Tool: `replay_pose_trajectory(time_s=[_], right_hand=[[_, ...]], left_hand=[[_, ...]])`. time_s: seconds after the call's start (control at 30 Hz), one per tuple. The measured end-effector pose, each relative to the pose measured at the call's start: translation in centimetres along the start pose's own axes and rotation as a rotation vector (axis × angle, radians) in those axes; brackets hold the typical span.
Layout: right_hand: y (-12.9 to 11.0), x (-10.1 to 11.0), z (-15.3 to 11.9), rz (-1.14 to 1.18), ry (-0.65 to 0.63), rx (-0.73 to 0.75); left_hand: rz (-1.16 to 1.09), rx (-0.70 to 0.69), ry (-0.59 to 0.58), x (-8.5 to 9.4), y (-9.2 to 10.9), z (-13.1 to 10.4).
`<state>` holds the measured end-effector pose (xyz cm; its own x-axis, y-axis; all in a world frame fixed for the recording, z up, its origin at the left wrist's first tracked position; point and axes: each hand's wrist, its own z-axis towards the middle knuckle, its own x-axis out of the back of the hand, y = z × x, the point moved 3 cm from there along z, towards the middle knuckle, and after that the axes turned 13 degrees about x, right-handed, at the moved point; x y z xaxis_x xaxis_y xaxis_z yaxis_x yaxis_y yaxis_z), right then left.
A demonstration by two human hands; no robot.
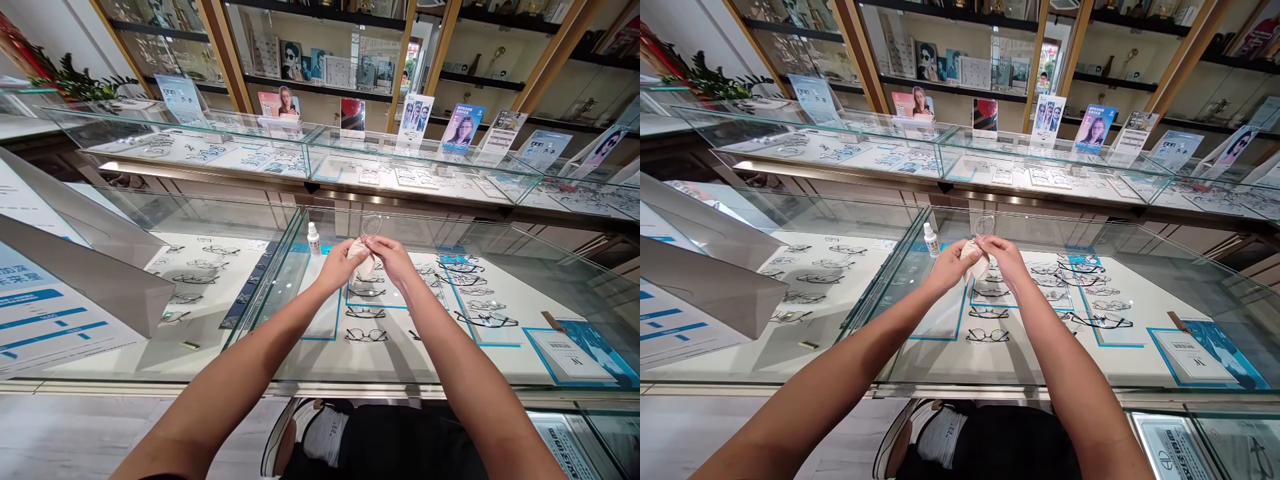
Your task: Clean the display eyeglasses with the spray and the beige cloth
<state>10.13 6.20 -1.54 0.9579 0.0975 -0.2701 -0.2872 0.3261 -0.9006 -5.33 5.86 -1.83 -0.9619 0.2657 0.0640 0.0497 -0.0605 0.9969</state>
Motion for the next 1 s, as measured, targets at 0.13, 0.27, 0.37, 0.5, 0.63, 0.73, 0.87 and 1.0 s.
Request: replay_pose_trajectory(time_s=[0.13,0.27,0.37,0.5,0.63,0.73,0.87,1.0], right_hand=[[0.2,-0.2,0.0,0.021,-0.008,0.004],[0.0,0.3,0.3,-0.026,0.012,0.082],[-0.3,1.4,0.7,-0.061,0.1,0.137],[-1.6,3.1,1.2,-0.164,0.205,0.259],[-3.5,3.8,1.0,-0.379,0.265,0.456],[-4.4,3.0,0.5,-0.644,0.231,0.575],[-4.4,0.6,-0.7,-0.865,0.071,0.667],[-3.9,-1.4,-1.6,-0.909,-0.09,0.728]], left_hand=[[-0.018,0.011,0.032,0.0,-0.1,0.0],[-0.165,0.117,-0.028,0.3,-1.1,0.9],[-0.327,0.259,-0.009,1.2,-2.0,1.9],[-0.563,0.382,0.105,2.6,-2.6,3.0],[-0.648,0.41,0.144,3.5,-2.7,3.4],[-0.65,0.545,-0.018,3.2,-3.0,3.1],[-0.671,0.698,-0.349,2.5,-2.9,2.4],[-0.711,0.66,-0.451,2.7,-2.5,2.2]])
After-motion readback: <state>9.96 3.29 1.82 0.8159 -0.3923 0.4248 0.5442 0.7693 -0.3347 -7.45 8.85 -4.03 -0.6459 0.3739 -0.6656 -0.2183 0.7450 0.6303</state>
